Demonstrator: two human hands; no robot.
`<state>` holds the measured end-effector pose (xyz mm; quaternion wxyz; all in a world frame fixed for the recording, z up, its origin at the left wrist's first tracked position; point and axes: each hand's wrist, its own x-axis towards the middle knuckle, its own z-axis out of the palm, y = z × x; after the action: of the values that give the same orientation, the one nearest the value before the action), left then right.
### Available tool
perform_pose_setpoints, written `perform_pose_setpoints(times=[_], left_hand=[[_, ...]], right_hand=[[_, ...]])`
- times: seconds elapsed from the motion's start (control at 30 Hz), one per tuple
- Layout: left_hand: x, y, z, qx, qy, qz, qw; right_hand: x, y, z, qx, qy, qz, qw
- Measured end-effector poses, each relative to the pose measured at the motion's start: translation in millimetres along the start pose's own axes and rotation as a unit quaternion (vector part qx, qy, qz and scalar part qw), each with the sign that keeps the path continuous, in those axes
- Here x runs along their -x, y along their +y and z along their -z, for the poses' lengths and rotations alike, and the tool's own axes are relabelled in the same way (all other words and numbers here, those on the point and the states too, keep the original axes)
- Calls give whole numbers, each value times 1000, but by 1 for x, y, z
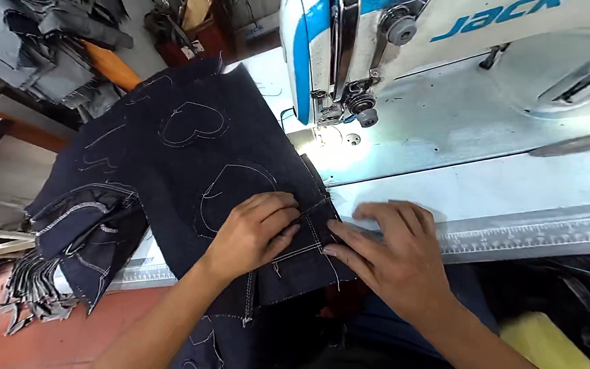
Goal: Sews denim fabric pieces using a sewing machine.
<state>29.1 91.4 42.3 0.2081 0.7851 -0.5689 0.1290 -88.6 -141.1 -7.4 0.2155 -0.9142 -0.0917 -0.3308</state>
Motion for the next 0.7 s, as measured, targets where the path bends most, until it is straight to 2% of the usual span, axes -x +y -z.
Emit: perform_pose_setpoints(times=[0.07, 0.13, 0.23, 0.47, 0.53, 0.63, 0.7], left_hand=[[0, 5, 3, -37, 3, -29, 999], [-3, 12, 4, -75, 9, -56, 996], [-5, 16, 0, -70, -8, -80, 994], [-9, 21, 3, -67, -49, -60, 995], [-11, 20, 3, -63, -47, -24, 997], [-15, 7, -2, -64, -46, 144, 987], [-21, -7, -14, -53, -30, 218, 974]], right_hand=[[9, 2, -4, 10, 40, 6, 999], [8, 2, -5, 11, 38, 12, 999], [4, 2, -4, 12, 25, 15, 1000], [4, 2, -6, 20, 22, 19, 999], [4, 0, -5, 22, 9, 20, 1000], [1, -1, -2, 23, -21, 18, 999], [-2, -1, 5, 36, -52, 25, 998]])
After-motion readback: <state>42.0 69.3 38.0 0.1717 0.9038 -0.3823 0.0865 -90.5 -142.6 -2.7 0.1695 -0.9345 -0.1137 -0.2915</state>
